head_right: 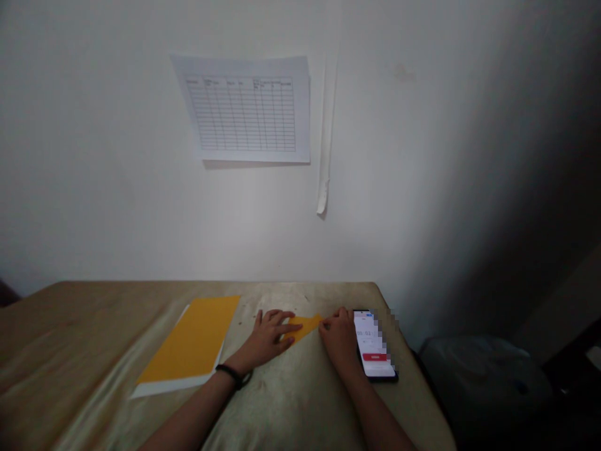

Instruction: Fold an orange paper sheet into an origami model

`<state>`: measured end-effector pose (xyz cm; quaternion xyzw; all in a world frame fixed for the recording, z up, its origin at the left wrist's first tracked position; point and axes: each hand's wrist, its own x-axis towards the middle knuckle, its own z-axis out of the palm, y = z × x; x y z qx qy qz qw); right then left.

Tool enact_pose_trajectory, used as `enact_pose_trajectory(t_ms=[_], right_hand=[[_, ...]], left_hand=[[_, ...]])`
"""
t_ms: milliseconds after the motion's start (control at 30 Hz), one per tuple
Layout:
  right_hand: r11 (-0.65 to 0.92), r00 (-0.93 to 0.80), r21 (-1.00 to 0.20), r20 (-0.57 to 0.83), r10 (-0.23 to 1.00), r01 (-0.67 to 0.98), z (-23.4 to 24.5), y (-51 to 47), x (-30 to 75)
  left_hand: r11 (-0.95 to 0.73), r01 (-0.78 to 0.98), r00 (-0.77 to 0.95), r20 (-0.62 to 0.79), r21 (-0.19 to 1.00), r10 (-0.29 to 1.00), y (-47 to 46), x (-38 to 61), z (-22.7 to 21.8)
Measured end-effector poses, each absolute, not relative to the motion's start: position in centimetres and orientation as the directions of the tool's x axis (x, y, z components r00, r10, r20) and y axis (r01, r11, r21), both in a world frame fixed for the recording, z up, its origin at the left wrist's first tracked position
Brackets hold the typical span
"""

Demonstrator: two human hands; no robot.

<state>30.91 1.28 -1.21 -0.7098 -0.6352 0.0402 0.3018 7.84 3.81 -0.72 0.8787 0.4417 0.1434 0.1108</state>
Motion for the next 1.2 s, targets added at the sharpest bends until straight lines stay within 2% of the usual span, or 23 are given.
enact_pose_trajectory(t_ms=[100,233,600,833,1200], right_hand=[[-0.031,0.198,-0.446,0.333,0.922,0.895,-1.0,1.2,31.0],[0.032,0.159,-0.44,0.389,0.907,0.897,-0.8,1.1,31.2],[0.203,0.035,-0.617,0.35,0.936,0.76,-2.3,2.0,30.1],[0.112,0.074,-0.571,0.293,0.953,0.813,-1.8,1.9,29.5],[0.095,0.064,-0.568,0.254,0.965,0.818,-1.2,1.5,29.6]], left_hand=[[-0.592,0.741,0.571,0.166,0.317,0.804,3.7,7.8,-0.7],[-0.606,0.732,0.575,0.196,0.31,0.794,3.6,7.7,-0.6],[-0.611,0.73,0.557,0.251,0.307,0.792,3.2,7.8,-0.2],[-0.629,0.693,0.635,0.114,0.351,0.764,3.6,7.7,-0.4],[-0.595,0.728,0.6,0.104,0.34,0.793,3.3,7.9,-0.3]])
